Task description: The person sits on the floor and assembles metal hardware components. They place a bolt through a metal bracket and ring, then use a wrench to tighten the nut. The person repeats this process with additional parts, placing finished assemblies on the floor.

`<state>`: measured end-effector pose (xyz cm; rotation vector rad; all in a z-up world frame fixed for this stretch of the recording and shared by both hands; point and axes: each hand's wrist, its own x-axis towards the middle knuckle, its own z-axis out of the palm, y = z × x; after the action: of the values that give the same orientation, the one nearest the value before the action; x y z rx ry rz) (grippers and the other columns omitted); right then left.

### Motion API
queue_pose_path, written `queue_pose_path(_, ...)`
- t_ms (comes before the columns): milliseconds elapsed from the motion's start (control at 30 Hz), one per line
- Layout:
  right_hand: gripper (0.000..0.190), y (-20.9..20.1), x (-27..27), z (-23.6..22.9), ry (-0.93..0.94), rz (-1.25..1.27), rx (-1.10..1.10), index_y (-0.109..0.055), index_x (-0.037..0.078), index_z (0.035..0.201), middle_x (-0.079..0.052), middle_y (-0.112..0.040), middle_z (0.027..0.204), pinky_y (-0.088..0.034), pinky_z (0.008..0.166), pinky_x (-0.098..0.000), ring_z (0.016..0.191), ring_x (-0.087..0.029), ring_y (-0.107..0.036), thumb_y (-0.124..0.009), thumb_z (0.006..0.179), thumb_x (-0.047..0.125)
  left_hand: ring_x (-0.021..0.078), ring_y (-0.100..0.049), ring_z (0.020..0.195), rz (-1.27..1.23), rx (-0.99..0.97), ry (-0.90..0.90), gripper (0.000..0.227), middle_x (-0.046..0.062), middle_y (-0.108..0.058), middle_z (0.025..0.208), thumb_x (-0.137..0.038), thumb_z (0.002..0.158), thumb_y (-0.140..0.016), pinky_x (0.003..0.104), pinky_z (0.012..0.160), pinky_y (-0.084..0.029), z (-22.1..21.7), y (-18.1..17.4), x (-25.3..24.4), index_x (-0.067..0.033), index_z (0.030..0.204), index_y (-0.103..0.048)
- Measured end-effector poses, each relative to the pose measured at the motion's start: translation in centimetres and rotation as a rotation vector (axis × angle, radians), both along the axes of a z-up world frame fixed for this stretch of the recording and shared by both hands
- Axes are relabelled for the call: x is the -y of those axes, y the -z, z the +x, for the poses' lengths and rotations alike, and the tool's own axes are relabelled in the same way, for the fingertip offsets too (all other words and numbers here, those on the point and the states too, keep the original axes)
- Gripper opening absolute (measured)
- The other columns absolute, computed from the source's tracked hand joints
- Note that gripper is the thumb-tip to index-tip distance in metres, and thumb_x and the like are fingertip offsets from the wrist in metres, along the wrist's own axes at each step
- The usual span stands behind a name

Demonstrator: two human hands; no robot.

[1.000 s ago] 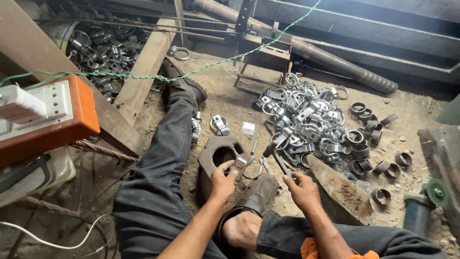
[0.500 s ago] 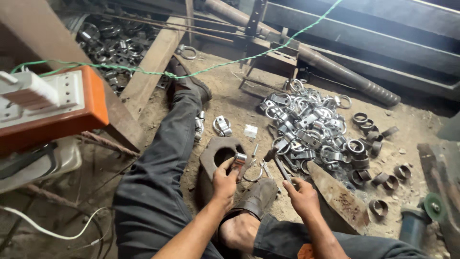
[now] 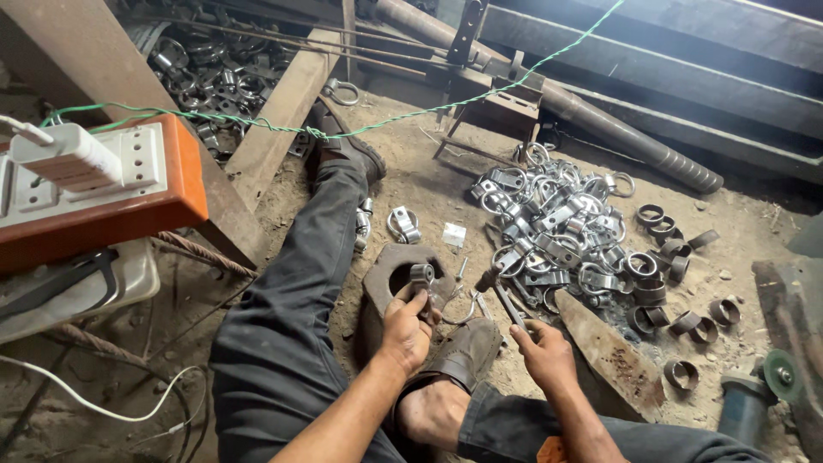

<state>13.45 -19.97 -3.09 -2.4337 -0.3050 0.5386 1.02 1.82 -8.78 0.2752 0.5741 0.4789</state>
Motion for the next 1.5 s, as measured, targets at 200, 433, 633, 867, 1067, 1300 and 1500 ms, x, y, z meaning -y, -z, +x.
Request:
queue_pose_path(200,0.046,-1.0,-0.3,-0.5,0.021,0.007,-0.002,-0.075,0.006,0.114,-0.01,-0.075,0.071,-0.052,0.062,-0.0336,0.063,-0.018,-0.069,-0.072,0.087,0.043,0.0113,-0.053,0.063,-0.098,-0.081,0.227,0.011,0.001,-0.058,0.079,-0.017,0.098,-0.063,0.025,0.053,-0.045,-0.9,-1.1,-0.7,-0.0066,0.101,-0.066)
queue_pose_path(433,0.041,-1.5,-0.3,-1.3,-0.024,0.116,0.11,-0.074,0.003,0.113,-0.013,-0.073,0.07,-0.053,0.06,-0.035,0.062,-0.02,-0.069,-0.072,0.089,0.037,0.0114,-0.05,0.059,0.081,-0.285,0.624,0.022,0.003,-0.056,0.074,-0.02,0.104,-0.059,0.024,0.047,-0.041,-1.3,2.5,0.3,-0.0047,0.088,-0.058)
queue_pose_path(633,0.03,-2.2,-1.2,-2.8,-0.145,0.155,0.176,-0.074,0.007,0.108,-0.013,-0.073,0.072,-0.053,0.059,-0.0349,0.06,-0.02,-0.069,-0.072,0.089,0.031,0.0114,-0.043,0.052,0.235,-0.509,0.641,0.04,-0.001,-0.049,0.068,-0.041,0.107,-0.047,0.028,0.044,-0.036,-2.3,2.6,0.7,-0.0074,0.093,-0.062)
queue_pose_path(867,0.029,-3.3,-2.0,-3.8,-0.231,0.172,0.133,-0.074,0.01,0.112,-0.015,-0.072,0.072,-0.052,0.058,-0.0368,0.058,-0.024,-0.068,-0.072,0.09,0.029,0.0203,-0.061,0.057,0.798,-0.792,0.651,0.058,0.011,-0.067,0.073,-0.05,0.104,-0.048,0.038,0.053,-0.048,-2.9,7.5,2.0,0.0019,0.098,-0.071)
queue_pose_path(1067,0.046,-6.2,-3.1,-5.0,-0.299,0.154,0.15,-0.062,0.018,0.135,-0.019,-0.067,0.067,-0.05,0.061,-0.0365,0.059,-0.024,-0.064,-0.069,0.091,0.021,0.0218,-0.063,0.061,0.694,-0.834,0.536,0.057,0.014,-0.07,0.082,-0.05,0.105,-0.049,0.04,0.053,-0.049,-2.4,7.3,2.4,0.0032,0.101,-0.068)
queue_pose_path(1300,0.032,-7.2,-2.9,-5.6,-0.326,0.232,0.222,-0.07,0.024,0.124,-0.011,-0.075,0.08,-0.054,0.062,-0.0396,0.065,-0.028,-0.071,-0.061,0.094,0.016,0.0165,-0.046,0.053,0.409,-0.741,0.601,0.043,0.002,-0.051,0.072,-0.051,0.103,-0.051,0.034,0.042,-0.037,-2.4,3.7,1.7,-0.0096,0.101,-0.062)
queue_pose_path(1500,0.029,-5.1,-2.8,-6.1,-0.379,0.101,0.335,-0.077,0.02,0.116,-0.012,-0.075,0.09,-0.054,0.067,-0.044,0.077,-0.033,-0.071,-0.065,0.091,0.014,0.0159,-0.043,0.048,0.393,-0.701,0.621,0.047,0.003,-0.05,0.068,-0.051,0.104,-0.048,0.032,0.039,-0.033,-2.4,4.3,1.7,-0.0073,0.097,-0.062)
